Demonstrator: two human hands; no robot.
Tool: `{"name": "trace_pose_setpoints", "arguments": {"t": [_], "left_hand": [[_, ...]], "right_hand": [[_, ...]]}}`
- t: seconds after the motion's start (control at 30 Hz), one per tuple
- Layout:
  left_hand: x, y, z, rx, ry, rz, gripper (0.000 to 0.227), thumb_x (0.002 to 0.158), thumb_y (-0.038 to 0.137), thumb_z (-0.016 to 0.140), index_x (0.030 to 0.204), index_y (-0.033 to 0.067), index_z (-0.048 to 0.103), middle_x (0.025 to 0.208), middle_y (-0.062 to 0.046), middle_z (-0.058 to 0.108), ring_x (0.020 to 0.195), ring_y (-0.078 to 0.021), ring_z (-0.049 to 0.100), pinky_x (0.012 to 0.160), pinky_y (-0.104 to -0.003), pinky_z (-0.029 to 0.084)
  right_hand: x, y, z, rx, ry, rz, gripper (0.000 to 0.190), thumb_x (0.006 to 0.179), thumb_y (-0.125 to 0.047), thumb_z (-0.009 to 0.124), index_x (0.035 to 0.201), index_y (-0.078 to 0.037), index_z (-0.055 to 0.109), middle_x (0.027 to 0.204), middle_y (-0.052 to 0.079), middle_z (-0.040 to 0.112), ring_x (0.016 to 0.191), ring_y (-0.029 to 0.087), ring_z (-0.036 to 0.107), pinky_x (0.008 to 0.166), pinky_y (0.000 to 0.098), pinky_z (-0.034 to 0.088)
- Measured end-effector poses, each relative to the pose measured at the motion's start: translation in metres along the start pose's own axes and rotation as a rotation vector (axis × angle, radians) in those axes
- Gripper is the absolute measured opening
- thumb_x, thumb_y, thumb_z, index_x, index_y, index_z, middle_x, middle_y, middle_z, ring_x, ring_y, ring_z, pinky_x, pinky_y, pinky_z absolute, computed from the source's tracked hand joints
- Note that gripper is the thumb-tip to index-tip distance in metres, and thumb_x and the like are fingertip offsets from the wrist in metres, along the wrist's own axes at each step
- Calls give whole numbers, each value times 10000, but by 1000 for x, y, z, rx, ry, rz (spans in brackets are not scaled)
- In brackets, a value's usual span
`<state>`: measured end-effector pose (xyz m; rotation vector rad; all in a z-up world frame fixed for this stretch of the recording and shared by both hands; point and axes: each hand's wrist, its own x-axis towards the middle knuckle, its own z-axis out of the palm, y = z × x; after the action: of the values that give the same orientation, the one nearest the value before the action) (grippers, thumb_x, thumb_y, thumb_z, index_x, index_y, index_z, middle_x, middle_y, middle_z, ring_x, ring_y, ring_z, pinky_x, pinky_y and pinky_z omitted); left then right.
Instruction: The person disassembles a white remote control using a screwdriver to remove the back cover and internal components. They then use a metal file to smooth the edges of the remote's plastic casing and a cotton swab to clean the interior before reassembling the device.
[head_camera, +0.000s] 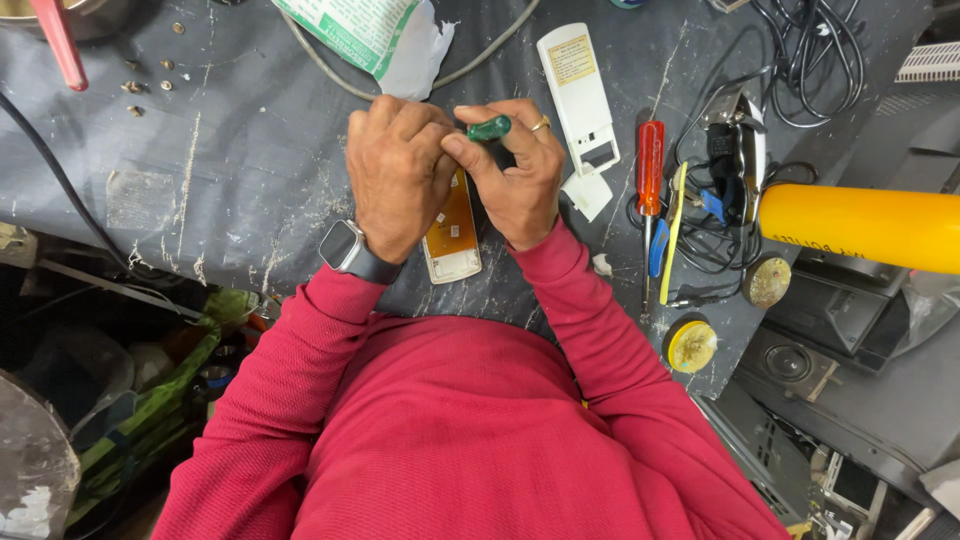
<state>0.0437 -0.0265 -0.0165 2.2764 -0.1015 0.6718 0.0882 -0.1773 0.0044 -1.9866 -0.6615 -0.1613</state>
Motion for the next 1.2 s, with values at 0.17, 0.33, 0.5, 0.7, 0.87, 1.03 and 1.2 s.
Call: {"name": "trace_pose_setpoints", "arguments": {"t": [0.17, 0.33, 0.5, 0.7, 0.87, 1.03, 1.2], "left_hand": [[-3, 4, -4, 7, -16, -48, 159, 879, 80, 815, 995, 71, 706, 1141, -29, 665, 1025, -264, 583, 840, -419, 409], [-3, 12, -9, -28, -55, -69, 159, 910, 90, 816, 1059, 72, 762, 1171, -33, 658, 1032, -257, 567, 846, -404, 394], [-1, 13, -7, 14, -80, -106, 158, 869, 42, 774, 1026, 55, 762, 1172, -30, 668, 1048, -253, 568, 845, -401, 398], [-2, 16, -6, 25, -60, -74, 92, 918, 66, 781, 1008, 75, 766, 1160, -38, 653, 1064, -265, 561, 841, -413, 397], [1, 18, -7, 82, -75, -9, 75, 952, 94, 790, 980, 68, 725, 1177, -32, 638, 1100, -271, 554, 854, -418, 400], [8, 21, -6, 89, -77, 95, 100, 958, 117, 787, 989, 67, 706, 1204, -35, 621, 1132, -268, 548, 886, -423, 405], [28, 29, 13, 126, -192, 149, 126, 923, 172, 795, 966, 71, 733, 1154, -34, 639, 1086, -267, 543, 850, -429, 403]], "right_hand": [[-6, 12, 4, 45, 11, 94, 312, 953, -49, 831, 1212, -40, 657, 975, 68, 743, 879, 163, 741, 827, 279, 584], [-12, 16, 4, 167, -7, 122, 455, 1062, -26, 695, 1439, -18, 441, 1122, 61, 787, 1035, 165, 766, 999, 299, 587], [-8, 17, 3, 64, -48, -3, 250, 994, -9, 734, 1216, -33, 620, 1085, 101, 746, 971, 192, 703, 901, 299, 571], [-11, 20, 0, 63, 14, 15, 175, 974, -12, 789, 1110, -41, 682, 1051, 80, 753, 951, 165, 729, 844, 281, 582], [-23, 19, -21, 169, 126, 168, 250, 996, 12, 762, 1221, 6, 652, 1067, 77, 746, 969, 131, 716, 895, 278, 591], [-46, 16, -66, 130, 101, 344, 399, 952, 42, 784, 1305, 40, 596, 985, 49, 716, 885, 77, 659, 820, 228, 544], [-71, 10, -93, -34, 43, 503, 398, 912, 55, 766, 1284, 37, 625, 891, 34, 710, 754, 45, 632, 670, 196, 530]]}}
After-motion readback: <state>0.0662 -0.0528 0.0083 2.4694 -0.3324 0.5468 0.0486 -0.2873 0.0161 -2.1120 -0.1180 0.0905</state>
